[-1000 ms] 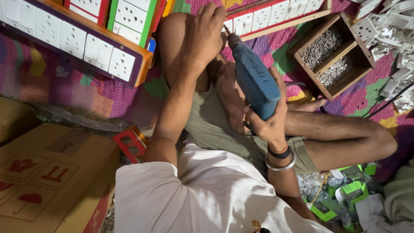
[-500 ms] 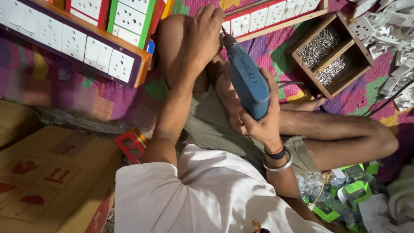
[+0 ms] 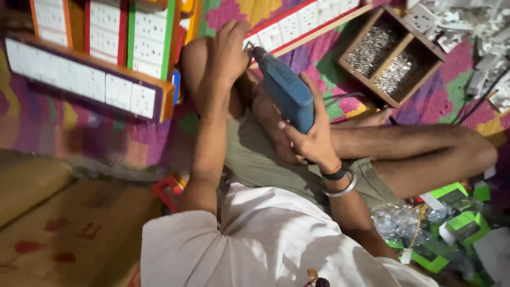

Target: The person uses a corded electric drill to drive screws into the ends of several plastic power strip housings. They handle each strip one at a time, drilling multiple holes per unit, then place the finished strips into a growing stack on the floor.

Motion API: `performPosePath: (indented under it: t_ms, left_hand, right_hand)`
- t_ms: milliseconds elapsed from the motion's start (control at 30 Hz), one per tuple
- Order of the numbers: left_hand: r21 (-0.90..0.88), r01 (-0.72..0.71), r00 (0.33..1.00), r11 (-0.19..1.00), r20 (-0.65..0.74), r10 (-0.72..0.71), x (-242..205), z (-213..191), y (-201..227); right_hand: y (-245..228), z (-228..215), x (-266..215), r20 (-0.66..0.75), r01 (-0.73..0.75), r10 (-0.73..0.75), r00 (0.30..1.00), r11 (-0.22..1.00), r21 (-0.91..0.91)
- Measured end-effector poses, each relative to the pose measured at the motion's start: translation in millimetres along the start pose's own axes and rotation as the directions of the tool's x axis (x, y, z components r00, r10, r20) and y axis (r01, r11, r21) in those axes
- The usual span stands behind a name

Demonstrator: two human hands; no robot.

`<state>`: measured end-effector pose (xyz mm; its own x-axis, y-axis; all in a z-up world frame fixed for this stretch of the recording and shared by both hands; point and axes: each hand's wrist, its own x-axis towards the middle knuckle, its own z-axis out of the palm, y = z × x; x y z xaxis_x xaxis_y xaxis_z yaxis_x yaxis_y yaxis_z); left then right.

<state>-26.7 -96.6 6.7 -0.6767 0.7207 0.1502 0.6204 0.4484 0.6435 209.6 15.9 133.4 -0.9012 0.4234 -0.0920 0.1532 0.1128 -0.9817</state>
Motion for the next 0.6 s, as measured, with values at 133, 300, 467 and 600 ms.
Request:
performPosePath:
  t_ms: [133, 300, 467, 600]
  left_hand:
    - [0.026, 0.093, 0.995, 0.995, 0.017, -0.094, 5.8, -0.1, 15.0]
    - [0.143, 0.03, 0.993, 0.989, 0.111, -0.046, 18.8, 3.7, 24.0]
    - [-0.044, -0.07, 0.984, 0.997, 0.162, 0.076, 47.5, 28.1, 30.3]
    - [0.231, 0.089, 0.995, 0.969, 0.014, -0.095, 56.6, 58.6, 52.5]
  right_hand:
    - [2.5, -35.3, -3.3, -0.072, -0.147, 0.179, 0.981, 0.934, 0.325]
    - [22.1, -107.2, -21.8, -0.226, -0.107, 0.269, 0.936, 0.832, 0.544]
    - [55.7, -158.5, -41.1, -0.367, 0.08, 0.392, 0.844, 0.584, 0.808]
    - [74.6, -174.6, -65.0, -0.425, 0.211, 0.394, 0.815, 0.48, 0.851]
